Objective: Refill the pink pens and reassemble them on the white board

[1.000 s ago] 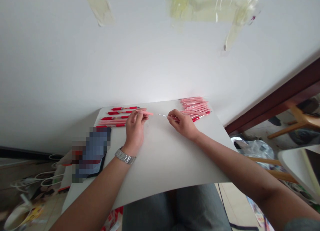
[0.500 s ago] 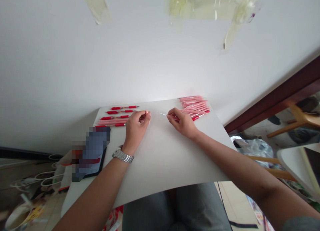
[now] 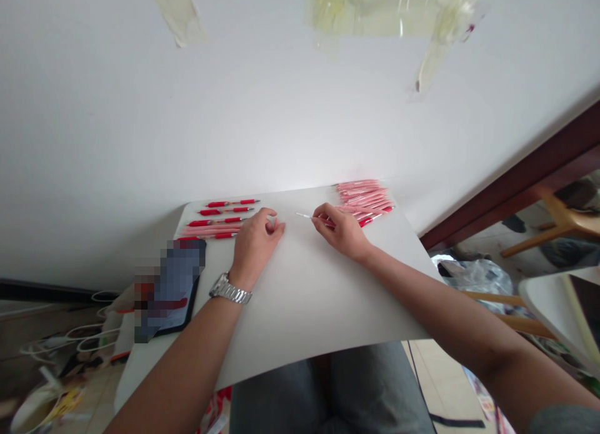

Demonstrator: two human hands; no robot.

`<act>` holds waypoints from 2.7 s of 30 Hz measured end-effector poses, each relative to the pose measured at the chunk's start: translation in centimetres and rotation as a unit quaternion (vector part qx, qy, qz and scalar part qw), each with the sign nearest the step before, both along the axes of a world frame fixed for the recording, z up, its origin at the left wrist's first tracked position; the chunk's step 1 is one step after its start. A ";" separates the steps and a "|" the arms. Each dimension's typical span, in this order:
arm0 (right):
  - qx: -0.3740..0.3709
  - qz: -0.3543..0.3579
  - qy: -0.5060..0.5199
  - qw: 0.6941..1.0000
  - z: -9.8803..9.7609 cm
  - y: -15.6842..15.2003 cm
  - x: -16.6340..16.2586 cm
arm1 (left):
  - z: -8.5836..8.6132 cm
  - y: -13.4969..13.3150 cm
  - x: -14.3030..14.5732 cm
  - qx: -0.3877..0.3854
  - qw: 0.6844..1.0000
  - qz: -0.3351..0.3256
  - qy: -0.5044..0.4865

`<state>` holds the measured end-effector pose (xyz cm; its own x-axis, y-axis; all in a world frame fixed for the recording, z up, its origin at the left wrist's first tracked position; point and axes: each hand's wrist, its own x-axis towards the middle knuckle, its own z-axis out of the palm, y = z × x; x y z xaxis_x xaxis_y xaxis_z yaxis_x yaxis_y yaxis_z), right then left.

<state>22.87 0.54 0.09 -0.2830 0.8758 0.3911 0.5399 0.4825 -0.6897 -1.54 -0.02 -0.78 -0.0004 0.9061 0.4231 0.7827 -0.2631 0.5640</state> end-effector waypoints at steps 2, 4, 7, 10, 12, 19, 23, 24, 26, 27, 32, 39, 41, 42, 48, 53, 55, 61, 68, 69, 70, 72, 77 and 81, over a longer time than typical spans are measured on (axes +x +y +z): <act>-0.003 0.000 0.000 1.000 0.0 0.0 0.0 | -0.2 0.1 -0.1 0.004 1.000 -0.001 0.002; -0.003 0.001 0.000 1.000 0.0 0.0 0.0 | -0.3 0.1 -0.1 0.008 1.000 -0.003 0.001; -0.001 0.003 0.004 1.000 0.0 -0.1 0.0 | -0.1 0.0 0.0 0.016 1.000 -0.004 -0.008; -0.005 0.003 0.006 1.000 0.0 -0.1 -0.1 | 0.4 -0.2 0.1 0.038 0.998 -0.025 -0.036; -0.006 0.001 0.008 1.000 0.0 -0.1 0.0 | 0.6 -0.4 0.3 0.046 0.995 -0.053 -0.071; -0.006 0.023 0.012 1.000 0.2 -0.3 0.0 | 1.1 -1.2 1.5 0.011 0.962 -0.129 -0.239; -0.004 0.043 0.011 0.999 0.3 -0.4 -0.1 | 1.5 -1.5 1.9 0.004 0.958 -0.142 -0.251; -0.003 0.048 0.011 0.999 0.3 -0.4 -0.1 | 1.7 -1.6 2.0 0.005 0.959 -0.140 -0.248; -0.003 0.057 0.010 0.998 0.3 -0.4 -0.1 | 1.8 -1.6 1.9 0.008 0.961 -0.138 -0.239; -0.003 0.060 0.010 0.998 0.3 -0.4 -0.1 | 1.9 -1.6 1.9 0.009 0.962 -0.136 -0.236; -0.007 0.057 0.009 0.998 0.2 -0.4 0.0 | 1.9 -1.5 1.8 -0.013 0.948 -0.131 -0.289; -0.010 0.049 0.010 0.999 0.2 -0.2 0.1 | 2.0 -1.5 1.8 -0.005 0.915 -0.114 -0.386; -0.014 0.046 0.010 0.999 0.2 -0.2 0.1 | 2.1 -1.4 1.7 0.004 0.919 -0.103 -0.380; -0.015 0.044 0.010 0.999 0.2 -0.2 0.1 | 2.1 -1.3 1.7 0.008 0.922 -0.098 -0.374; -0.015 0.040 0.011 0.999 0.2 -0.1 0.2 | 1.6 -0.8 0.7 0.045 0.956 -0.059 -0.283; -0.011 0.038 0.017 0.999 0.1 -0.1 0.2 | 1.5 -0.6 -0.7 0.065 0.993 -0.018 -0.099; -0.009 0.038 0.017 0.999 0.1 -0.1 0.2 | 1.4 -0.6 -1.2 0.056 0.997 -0.007 -0.044; -0.011 0.034 0.012 0.999 0.2 -0.1 0.3 | 0.9 -0.5 -1.7 0.029 0.999 -0.002 0.022; -0.019 0.032 0.007 0.999 0.3 -0.1 0.3 | 1.4 -0.8 -1.4 -0.007 0.999 0.006 0.047; -0.019 0.032 0.006 0.999 0.3 -0.1 0.3 | 1.5 -0.9 -1.4 -0.019 0.998 0.011 0.062; -0.020 0.032 0.006 0.999 0.3 -0.1 0.2 | 1.5 -0.9 -1.4 -0.028 0.997 0.017 0.074; -0.023 0.031 0.005 0.999 0.4 -0.1 0.2 | 1.6 -0.9 -1.3 -0.038 0.995 0.025 0.088; -0.027 0.028 0.002 0.999 0.4 -0.2 0.3 | 1.4 -0.9 -1.4 -0.037 0.995 0.024 0.090; -0.028 0.025 0.000 0.999 0.3 -0.1 0.3 | 1.6 -0.9 -1.3 -0.029 0.995 0.023 0.092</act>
<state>23.15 0.43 0.39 -0.3273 0.8811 0.3413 0.5161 0.4692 -0.7166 -2.80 -0.92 0.81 0.0302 0.9302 0.3659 0.8849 -0.1951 0.4229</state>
